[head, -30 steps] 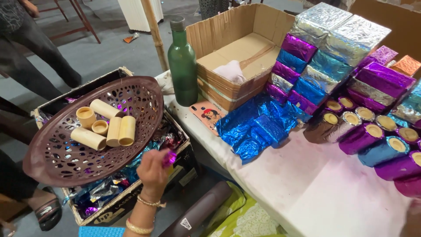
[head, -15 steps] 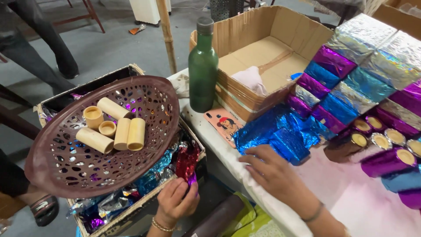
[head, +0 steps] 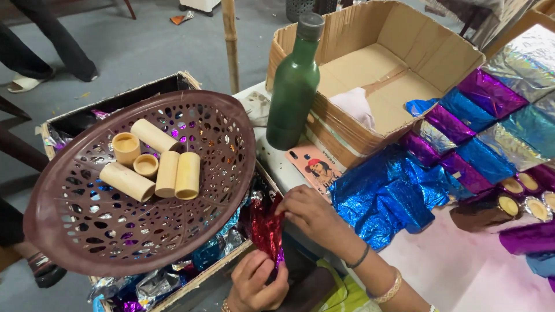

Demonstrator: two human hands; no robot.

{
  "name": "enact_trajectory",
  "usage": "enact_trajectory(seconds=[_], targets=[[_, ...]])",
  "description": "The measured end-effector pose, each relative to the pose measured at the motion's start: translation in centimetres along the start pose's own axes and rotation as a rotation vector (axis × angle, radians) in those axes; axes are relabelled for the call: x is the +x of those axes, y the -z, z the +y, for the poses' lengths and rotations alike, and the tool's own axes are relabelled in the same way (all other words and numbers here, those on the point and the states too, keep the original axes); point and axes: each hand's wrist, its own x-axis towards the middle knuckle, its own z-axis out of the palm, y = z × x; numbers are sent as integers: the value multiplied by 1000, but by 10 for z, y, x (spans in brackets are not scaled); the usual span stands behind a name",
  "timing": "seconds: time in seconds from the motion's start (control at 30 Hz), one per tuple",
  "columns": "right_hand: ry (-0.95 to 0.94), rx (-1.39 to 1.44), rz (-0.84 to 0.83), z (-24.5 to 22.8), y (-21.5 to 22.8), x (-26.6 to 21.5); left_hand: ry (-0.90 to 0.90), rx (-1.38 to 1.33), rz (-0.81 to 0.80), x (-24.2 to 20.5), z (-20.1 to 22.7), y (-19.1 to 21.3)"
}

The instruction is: Wrapping small cylindrical tubes in colorful shiny paper and sealing them with tape.

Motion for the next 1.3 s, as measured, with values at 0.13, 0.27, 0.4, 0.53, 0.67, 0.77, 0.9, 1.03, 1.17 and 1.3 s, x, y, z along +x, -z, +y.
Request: enact_trajectory(seconds=[0.13,0.27,0.4,0.53,0.67,0.77,0.9,1.03,1.17,1.3], targets=[[-142,95,127,5,-9,4,12,-1,75,-9,-1,-7],[-300,152,164,4,-19,4,96,88,238,-24,-6,-21],[-175,261,135,-16,-10,18,269,35,223,-41,-11,-27],[-33,63,-9,-8,-21,20,232,62,162,-35,-11,-24],[-193,127,127,-15,-23,16,112,221,100,-16,-10,-14],[-161,139,230,-21,-19,15,184,234,30,-25,-11,-20],[-149,183,377,-31,-8,13,212,308,43,-23,-8,-20],[-245,290,498,-30,12,7,329,376,-56,-16,-3,-21],[-92,294,576,-44,39,2,387,449,-71,-12,-2,-24],[-289,487,667,-18,30,-38,401,377,-22,-11,-2,-23]])
